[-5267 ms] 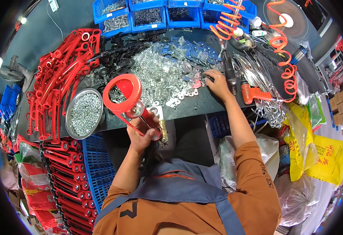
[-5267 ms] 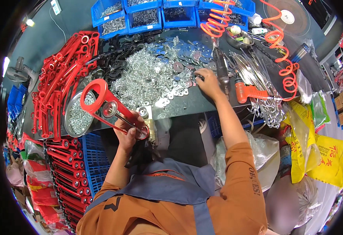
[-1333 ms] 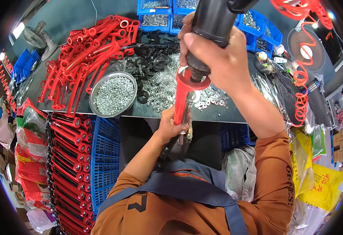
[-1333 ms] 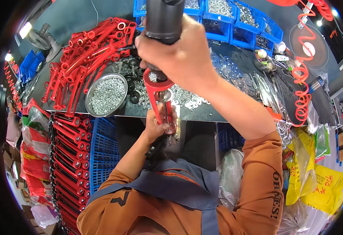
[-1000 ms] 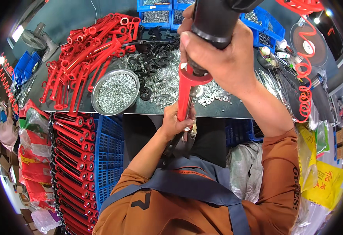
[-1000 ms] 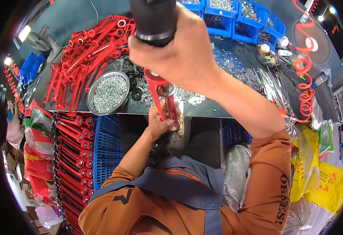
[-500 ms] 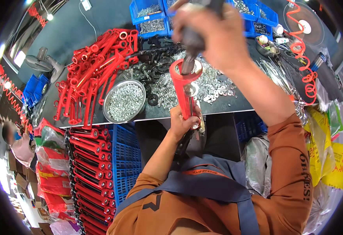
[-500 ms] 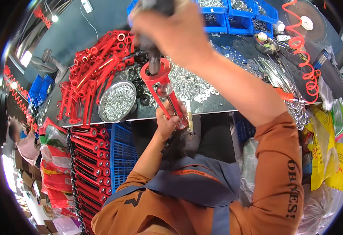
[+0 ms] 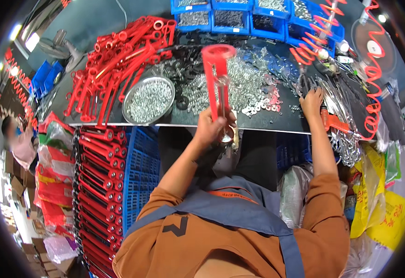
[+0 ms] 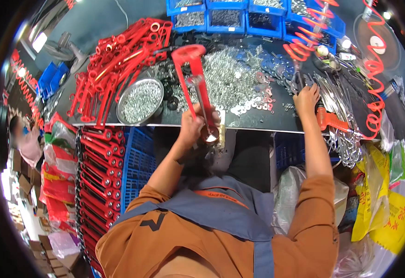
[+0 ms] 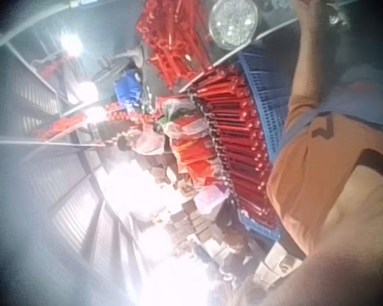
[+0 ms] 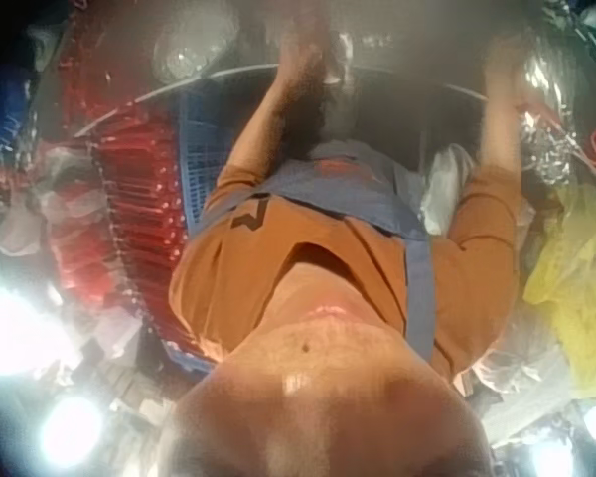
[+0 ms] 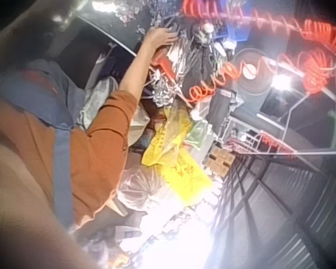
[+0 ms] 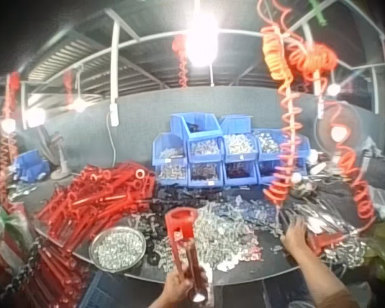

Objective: Assembling mechanical components using a power drill and small hardware.

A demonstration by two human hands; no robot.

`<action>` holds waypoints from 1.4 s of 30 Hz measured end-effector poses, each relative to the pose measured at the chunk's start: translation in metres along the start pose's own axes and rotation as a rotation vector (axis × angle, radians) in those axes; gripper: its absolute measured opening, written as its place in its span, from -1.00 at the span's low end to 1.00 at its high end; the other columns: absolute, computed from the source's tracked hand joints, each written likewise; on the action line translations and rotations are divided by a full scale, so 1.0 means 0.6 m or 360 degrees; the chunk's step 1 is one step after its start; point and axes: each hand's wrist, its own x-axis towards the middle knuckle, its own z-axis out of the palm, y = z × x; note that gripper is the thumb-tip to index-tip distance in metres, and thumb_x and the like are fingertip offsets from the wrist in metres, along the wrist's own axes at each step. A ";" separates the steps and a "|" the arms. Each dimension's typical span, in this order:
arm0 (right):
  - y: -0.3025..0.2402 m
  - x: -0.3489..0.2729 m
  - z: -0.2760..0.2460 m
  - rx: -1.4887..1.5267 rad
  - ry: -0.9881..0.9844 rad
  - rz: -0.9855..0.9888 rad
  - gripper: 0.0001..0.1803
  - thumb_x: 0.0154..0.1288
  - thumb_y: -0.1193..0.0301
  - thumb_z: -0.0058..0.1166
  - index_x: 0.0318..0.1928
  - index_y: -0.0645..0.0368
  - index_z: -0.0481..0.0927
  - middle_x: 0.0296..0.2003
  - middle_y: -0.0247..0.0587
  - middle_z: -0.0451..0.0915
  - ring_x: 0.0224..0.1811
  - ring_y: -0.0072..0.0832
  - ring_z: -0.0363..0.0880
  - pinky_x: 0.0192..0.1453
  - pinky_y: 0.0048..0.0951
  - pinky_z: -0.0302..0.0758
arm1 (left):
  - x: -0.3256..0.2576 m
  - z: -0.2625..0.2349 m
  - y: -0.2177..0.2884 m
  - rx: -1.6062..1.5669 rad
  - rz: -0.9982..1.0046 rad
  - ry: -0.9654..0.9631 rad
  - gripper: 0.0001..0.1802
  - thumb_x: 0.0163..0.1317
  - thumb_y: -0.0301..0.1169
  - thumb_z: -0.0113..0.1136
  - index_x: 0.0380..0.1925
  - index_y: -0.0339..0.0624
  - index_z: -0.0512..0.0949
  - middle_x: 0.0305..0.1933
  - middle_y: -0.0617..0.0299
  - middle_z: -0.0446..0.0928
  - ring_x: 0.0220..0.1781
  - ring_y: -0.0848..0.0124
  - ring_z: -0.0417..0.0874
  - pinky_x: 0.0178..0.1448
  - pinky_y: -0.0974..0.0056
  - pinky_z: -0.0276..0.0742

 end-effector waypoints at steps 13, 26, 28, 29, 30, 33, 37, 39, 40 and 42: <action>-0.438 -0.321 -0.213 0.3562 -0.1417 0.0983 -0.29 0.46 -0.03 -0.36 0.35 0.28 0.14 0.28 0.08 0.29 0.24 -0.17 0.38 0.37 -0.21 0.25 | -0.041 -0.008 0.102 -0.0690 0.0550 0.0658 -0.14 0.14 0.42 -0.14 -0.11 -0.27 0.41 -0.40 0.17 0.40 -0.41 0.37 0.44 -0.30 0.25 0.39; -0.372 -0.338 -0.169 0.2620 -0.2528 -0.0174 -0.62 0.32 0.51 0.02 0.11 0.42 0.41 -0.10 -0.03 0.59 -0.06 -0.40 0.59 0.08 -0.41 0.51 | -0.365 -0.357 0.377 0.3079 -0.0365 0.0010 -0.35 -0.26 -0.67 0.30 -0.03 -0.14 0.41 -0.02 0.09 0.47 0.14 0.09 0.45 0.27 0.02 0.32; -0.397 -0.344 -0.166 0.2548 -0.2575 -0.0172 -0.63 0.32 0.52 0.03 0.10 0.41 0.41 -0.11 -0.05 0.59 -0.07 -0.42 0.59 0.07 -0.43 0.51 | -0.393 -0.453 0.397 0.3577 -0.0464 -0.0020 -0.59 0.06 -0.57 0.06 -0.02 -0.14 0.39 0.14 0.14 0.42 0.33 0.17 0.32 0.42 -0.23 0.06; -0.411 -0.347 -0.163 0.2488 -0.2604 -0.0183 -0.64 0.33 0.52 0.03 0.09 0.41 0.42 -0.12 -0.07 0.60 -0.08 -0.43 0.60 0.07 -0.45 0.51 | -0.406 -0.508 0.405 0.3766 -0.0360 -0.0060 -0.63 0.12 -0.51 0.01 -0.01 -0.15 0.39 0.19 0.15 0.40 0.36 0.18 0.29 0.45 -0.19 0.03; -0.424 -0.351 -0.162 0.2456 -0.2670 -0.0196 -0.66 0.32 0.55 0.03 0.08 0.39 0.43 -0.12 -0.09 0.59 -0.08 -0.46 0.59 0.06 -0.47 0.51 | -0.428 -0.569 0.411 0.3766 -0.0225 -0.0110 -0.63 0.12 -0.50 0.02 -0.02 -0.15 0.39 0.22 0.16 0.39 0.38 0.18 0.28 0.46 -0.17 0.03; -0.451 -0.357 -0.165 0.2471 -0.2571 -0.0314 -0.67 0.32 0.57 0.01 0.08 0.39 0.43 -0.12 -0.12 0.59 -0.08 -0.49 0.59 0.05 -0.49 0.51 | -0.451 -0.674 0.413 0.3898 -0.0069 -0.0257 -0.65 0.14 -0.46 0.00 -0.02 -0.13 0.40 0.27 0.19 0.36 0.40 0.18 0.25 0.46 -0.10 0.09; -0.455 -0.364 -0.130 0.2313 -0.2383 -0.0136 -0.66 0.30 0.58 0.04 0.08 0.37 0.43 -0.13 -0.15 0.58 -0.08 -0.51 0.57 0.03 -0.54 0.50 | -0.431 -0.743 0.369 0.4002 -0.0102 -0.0058 -0.65 0.16 -0.43 -0.02 -0.02 -0.16 0.40 0.33 0.18 0.30 0.41 0.18 0.24 0.43 0.01 0.20; -0.457 -0.368 -0.115 0.2204 -0.2331 -0.0074 -0.66 0.29 0.58 0.04 0.08 0.38 0.43 -0.13 -0.15 0.58 -0.07 -0.52 0.57 0.03 -0.54 0.50 | -0.445 -0.775 0.342 0.3993 -0.0205 -0.0021 -0.62 0.16 -0.47 -0.03 0.03 -0.20 0.37 0.37 0.12 0.26 0.42 0.14 0.22 0.43 0.09 0.22; -0.458 -0.367 -0.113 0.2193 -0.2339 -0.0046 -0.66 0.29 0.58 0.04 0.08 0.38 0.43 -0.13 -0.15 0.58 -0.07 -0.52 0.57 0.03 -0.54 0.50 | -0.453 -0.783 0.335 0.3867 -0.0118 0.0176 -0.60 0.16 -0.50 -0.05 0.06 -0.21 0.35 0.38 0.09 0.22 0.43 0.12 0.21 0.43 0.11 0.22; -0.463 -0.361 -0.116 0.2146 -0.2310 -0.0146 -0.67 0.29 0.58 0.04 0.06 0.37 0.45 -0.12 -0.14 0.58 -0.05 -0.52 0.56 0.03 -0.54 0.50 | -0.455 -0.786 0.328 0.3716 -0.0129 0.0330 -0.53 0.17 -0.56 -0.09 0.14 -0.25 0.27 0.43 0.02 0.13 0.44 0.09 0.17 0.45 0.16 0.21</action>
